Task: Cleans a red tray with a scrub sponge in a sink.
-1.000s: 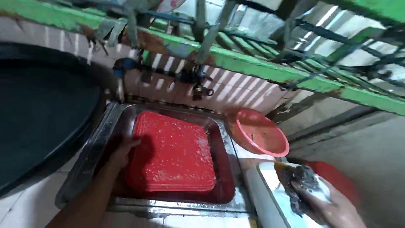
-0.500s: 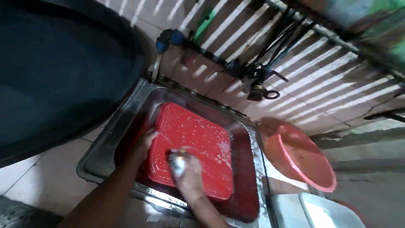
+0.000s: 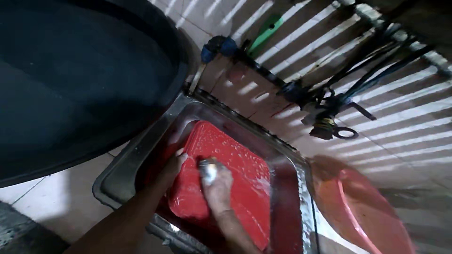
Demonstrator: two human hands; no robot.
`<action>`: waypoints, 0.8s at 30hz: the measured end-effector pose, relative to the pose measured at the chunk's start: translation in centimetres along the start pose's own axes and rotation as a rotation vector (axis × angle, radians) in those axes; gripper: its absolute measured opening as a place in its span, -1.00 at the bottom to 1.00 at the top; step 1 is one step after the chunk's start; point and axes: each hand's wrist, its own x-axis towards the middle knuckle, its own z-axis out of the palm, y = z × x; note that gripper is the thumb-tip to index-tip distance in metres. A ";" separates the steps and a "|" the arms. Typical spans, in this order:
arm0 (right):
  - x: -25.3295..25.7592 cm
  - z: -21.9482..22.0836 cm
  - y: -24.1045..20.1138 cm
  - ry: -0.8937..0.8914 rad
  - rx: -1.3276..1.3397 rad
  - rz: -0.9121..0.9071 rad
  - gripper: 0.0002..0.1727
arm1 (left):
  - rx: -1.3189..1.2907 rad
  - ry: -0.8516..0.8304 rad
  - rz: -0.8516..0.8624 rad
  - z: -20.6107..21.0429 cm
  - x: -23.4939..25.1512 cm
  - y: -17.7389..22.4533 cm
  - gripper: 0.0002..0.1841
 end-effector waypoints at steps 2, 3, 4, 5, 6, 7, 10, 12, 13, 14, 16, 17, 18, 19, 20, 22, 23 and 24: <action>0.8 0.7 -1.7 -0.047 0.016 -0.209 -0.29 | 0.093 0.012 0.027 -0.1 0.1 -0.7 -0.50; 1.2 0.8 -0.1 -0.030 0.009 -0.228 -0.29 | 0.106 0.008 0.027 -0.1 0.1 -0.9 -0.48; 1.5 0.5 2.8 0.013 -0.016 -0.178 -0.32 | 0.108 -0.006 0.014 -0.2 -0.1 -0.6 -0.46; 1.8 -0.1 6.5 0.051 -0.053 -0.049 -0.35 | 0.096 -0.012 -0.007 -0.1 -0.2 -0.4 -0.46; 2.1 -1.0 10.3 0.076 -0.104 0.141 -0.37 | 0.081 -0.018 -0.019 0.0 -0.1 -0.5 -0.46; 2.7 -2.0 13.8 0.089 -0.135 0.348 -0.35 | 0.069 -0.020 -0.017 0.0 0.1 -0.6 -0.46; 5.6 -3.2 17.0 0.119 -0.097 0.608 -0.32 | 0.043 -0.021 0.001 0.1 0.1 -0.5 -0.46; 8.3 -2.6 11.5 0.086 -0.052 0.552 -0.33 | 0.008 -0.025 -0.042 0.1 -0.4 -0.1 -0.45; 9.6 -2.1 7.6 0.043 -0.022 0.478 -0.34 | -0.012 -0.025 -0.053 0.0 -0.4 0.0 -0.45; 10.4 -1.3 3.9 0.012 0.012 0.360 -0.35 | -0.019 -0.023 -0.053 0.0 -0.5 0.2 -0.46; 10.8 0.0 -2.0 -0.043 0.075 0.036 -0.34 | -0.024 0.003 -0.040 0.1 -0.9 0.5 -0.49; 11.0 0.3 -3.4 -0.070 0.082 -0.102 -0.32 | -0.016 0.015 -0.039 0.1 -1.0 0.6 -0.50; 11.3 0.3 -3.5 -0.101 0.093 -0.176 -0.29 | -0.013 0.015 -0.049 0.1 -1.1 0.8 -0.50; 11.9 0.1 -2.3 -0.112 0.117 -0.186 -0.28 | -0.009 0.018 -0.063 0.1 -1.1 1.0 -0.49; 12.4 -0.2 0.1 -0.097 0.127 -0.137 -0.31 | -0.006 0.024 -0.071 0.1 -1.2 1.1 -0.49; 13.3 -1.5 7.2 -0.045 0.101 0.128 -0.41 | -0.004 0.032 -0.083 0.2 -1.4 1.4 -0.49; 13.4 -2.4 11.2 -0.042 0.083 0.300 -0.40 | 0.005 0.024 -0.091 0.2 -1.6 1.8 -0.48; 13.0 -3.5 15.0 -0.038 0.070 0.433 -0.39 | 0.013 0.020 -0.094 0.2 -1.7 2.0 -0.48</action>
